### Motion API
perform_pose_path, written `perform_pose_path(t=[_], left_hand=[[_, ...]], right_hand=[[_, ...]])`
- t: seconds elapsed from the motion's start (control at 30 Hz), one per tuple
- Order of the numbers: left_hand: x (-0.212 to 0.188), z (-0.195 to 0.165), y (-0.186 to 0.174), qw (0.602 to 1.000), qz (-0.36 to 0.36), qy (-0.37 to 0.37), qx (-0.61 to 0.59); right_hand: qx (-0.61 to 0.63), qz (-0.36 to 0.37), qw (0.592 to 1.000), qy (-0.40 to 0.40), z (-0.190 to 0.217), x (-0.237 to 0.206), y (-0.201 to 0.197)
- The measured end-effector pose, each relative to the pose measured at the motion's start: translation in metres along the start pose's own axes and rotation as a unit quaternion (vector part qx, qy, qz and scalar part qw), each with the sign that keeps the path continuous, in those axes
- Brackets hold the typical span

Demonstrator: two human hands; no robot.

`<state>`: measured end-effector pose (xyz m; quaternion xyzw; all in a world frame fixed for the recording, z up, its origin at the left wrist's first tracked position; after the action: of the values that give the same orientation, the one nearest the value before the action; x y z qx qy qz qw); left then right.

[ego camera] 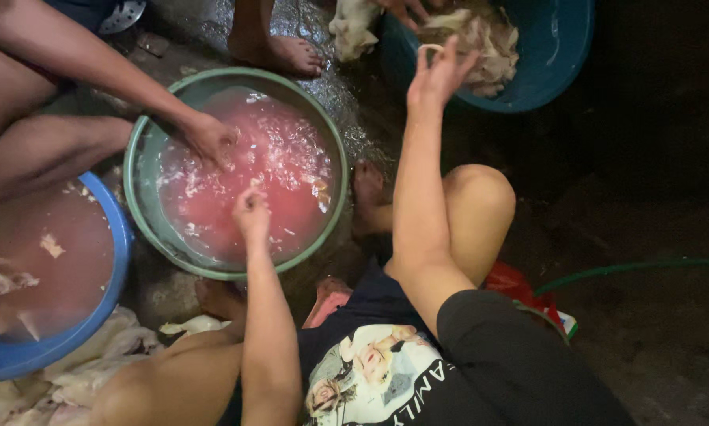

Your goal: The person sits on the floor and washes raw chicken pieces by hand in a green basin filled with pinkish water. They repeatedly submerge, rub, and rinse the chicken, occasionally transferring pieces to a blue basin nearby.

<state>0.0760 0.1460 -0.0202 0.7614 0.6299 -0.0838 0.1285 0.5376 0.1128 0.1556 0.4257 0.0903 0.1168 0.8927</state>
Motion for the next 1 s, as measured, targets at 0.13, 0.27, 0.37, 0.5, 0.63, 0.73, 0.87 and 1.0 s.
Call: perform_pose_path(t=[0.13, 0.27, 0.37, 0.5, 0.63, 0.73, 0.87, 1.0], left_hand=[[-0.006, 0.014, 0.014, 0.996, -0.004, -0.046, 0.075], [-0.024, 0.017, 0.011, 0.986, -0.041, -0.002, 0.165], [-0.047, 0.004, -0.002, 0.885, -0.157, 0.138, 0.417], [-0.047, 0.017, -0.012, 0.842, -0.054, -0.006, 0.537], [-0.049, 0.040, 0.000, 0.819, 0.214, -0.170, 0.505], [-0.058, 0.040, 0.006, 0.799, 0.222, -0.147, 0.539], [-0.062, 0.033, 0.007, 0.835, 0.172, -0.123, 0.508], [-0.054, 0.016, -0.012, 0.953, -0.018, -0.107, 0.283]], right_hand=[[-0.040, -0.027, 0.999, -0.007, -0.014, -0.019, -0.022], [-0.095, 0.100, 0.990, -0.043, -0.065, -0.102, -0.029], [-0.204, 0.189, 0.960, 0.022, -0.111, -0.164, -0.023], [-0.634, 0.425, 0.638, 0.099, -0.153, -0.226, -0.032], [-0.611, 0.664, 0.397, -0.169, -0.157, -0.283, -0.041], [-0.762, 0.606, 0.094, 0.207, -0.179, -0.294, -0.089], [-0.776, 0.525, 0.277, 0.214, -0.186, -0.296, -0.093], [-0.746, 0.398, 0.470, 0.254, -0.190, -0.300, -0.099]])
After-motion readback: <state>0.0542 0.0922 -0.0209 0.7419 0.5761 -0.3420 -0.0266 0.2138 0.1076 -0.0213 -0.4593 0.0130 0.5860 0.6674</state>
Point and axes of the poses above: each hand's wrist, its own x-axis towards the middle knuckle, its own y-axis out of the palm, z = x × y, the point moved 4 cm from there along x, towards the middle knuckle, and after that the axes turned 6 degrees about z, right-handed, at the moved point
